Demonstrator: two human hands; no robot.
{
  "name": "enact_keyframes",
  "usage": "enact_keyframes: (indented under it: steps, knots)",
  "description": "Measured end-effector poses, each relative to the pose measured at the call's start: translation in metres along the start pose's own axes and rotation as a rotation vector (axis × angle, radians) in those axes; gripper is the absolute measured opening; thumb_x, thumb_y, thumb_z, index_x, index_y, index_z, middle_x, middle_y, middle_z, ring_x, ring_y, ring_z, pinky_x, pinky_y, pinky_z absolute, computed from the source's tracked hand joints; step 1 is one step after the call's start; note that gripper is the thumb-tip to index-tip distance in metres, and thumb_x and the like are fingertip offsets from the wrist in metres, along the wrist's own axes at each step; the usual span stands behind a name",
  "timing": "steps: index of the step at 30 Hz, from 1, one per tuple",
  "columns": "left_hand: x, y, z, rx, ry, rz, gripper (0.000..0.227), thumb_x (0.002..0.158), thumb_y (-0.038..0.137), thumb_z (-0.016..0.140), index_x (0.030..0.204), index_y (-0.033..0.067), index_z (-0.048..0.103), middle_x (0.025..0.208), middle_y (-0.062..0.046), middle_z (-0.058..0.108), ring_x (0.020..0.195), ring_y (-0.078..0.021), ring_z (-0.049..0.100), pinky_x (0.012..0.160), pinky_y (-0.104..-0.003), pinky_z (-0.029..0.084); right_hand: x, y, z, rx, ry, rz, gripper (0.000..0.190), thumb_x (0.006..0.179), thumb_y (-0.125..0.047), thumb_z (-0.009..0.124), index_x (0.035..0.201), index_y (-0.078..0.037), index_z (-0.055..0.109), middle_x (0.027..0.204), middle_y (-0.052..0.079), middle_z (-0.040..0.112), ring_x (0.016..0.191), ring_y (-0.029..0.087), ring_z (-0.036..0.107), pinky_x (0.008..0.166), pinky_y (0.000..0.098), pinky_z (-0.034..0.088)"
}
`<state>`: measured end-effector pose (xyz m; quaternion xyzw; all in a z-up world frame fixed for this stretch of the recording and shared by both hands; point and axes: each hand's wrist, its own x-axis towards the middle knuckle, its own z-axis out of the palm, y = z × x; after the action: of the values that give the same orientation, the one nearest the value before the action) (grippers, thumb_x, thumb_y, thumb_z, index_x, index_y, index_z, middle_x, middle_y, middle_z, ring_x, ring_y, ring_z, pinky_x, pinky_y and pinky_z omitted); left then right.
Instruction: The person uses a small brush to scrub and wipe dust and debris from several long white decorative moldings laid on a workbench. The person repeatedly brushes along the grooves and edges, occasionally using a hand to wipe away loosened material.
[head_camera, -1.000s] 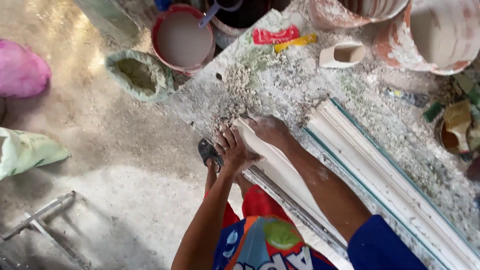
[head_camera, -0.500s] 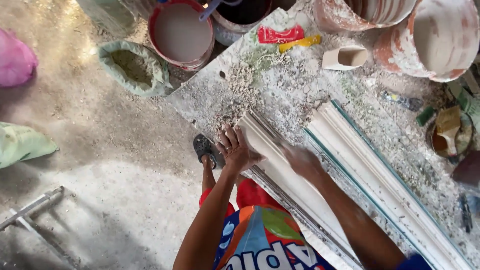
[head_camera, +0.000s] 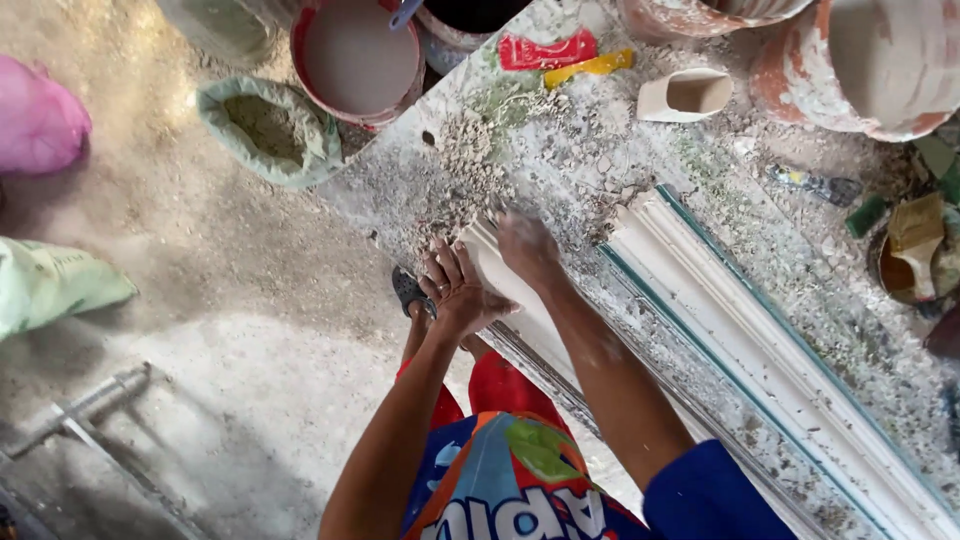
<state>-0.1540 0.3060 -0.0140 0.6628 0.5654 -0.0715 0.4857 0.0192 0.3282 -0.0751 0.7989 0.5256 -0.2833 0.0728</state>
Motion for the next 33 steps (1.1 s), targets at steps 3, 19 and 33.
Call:
enact_keyframes:
  steps: [3, 19, 33]
  knots:
    - [0.0, 0.001, -0.003, 0.029, -0.016, -0.023, 0.148, 0.072, 0.058, 0.086, 0.163, 0.0085, -0.019, 0.166, -0.025, -0.03, 0.149, -0.0558, -0.025, 0.118, -0.073, -0.01, -0.102, 0.01, -0.084, -0.077, -0.085, 0.021, 0.04, 0.105, -0.049, 0.046, 0.126, -0.019, 0.063, 0.105, 0.006, 0.072, 0.099, 0.029, 0.072, 0.08, 0.0391, 0.054]
    - [-0.02, -0.014, -0.042, 0.063, -0.129, 0.111, 0.133, 0.079, 0.059, 0.079, 0.165, 0.0122, -0.011, 0.169, -0.024, -0.019, 0.153, -0.0534, -0.012, 0.119, -0.072, 0.006, -0.007, -0.077, -0.128, 0.069, -0.119, 0.043, 0.054, 0.094, -0.064, 0.042, 0.113, -0.024, 0.072, 0.115, 0.009, 0.073, 0.118, 0.033, 0.066, 0.098, 0.0494, 0.05]
    - [0.097, -0.168, -0.2, -0.441, 0.631, 0.22, 0.035, 0.104, 0.018, 0.05, 0.135, 0.0027, 0.048, 0.124, -0.026, 0.056, 0.114, -0.0477, 0.061, 0.092, -0.059, 0.052, 0.055, -0.227, -0.069, 0.619, -0.264, 0.362, 0.058, 0.083, -0.04, 0.068, 0.104, 0.014, 0.068, 0.08, 0.027, 0.07, 0.064, 0.031, 0.075, 0.046, 0.0438, 0.062]
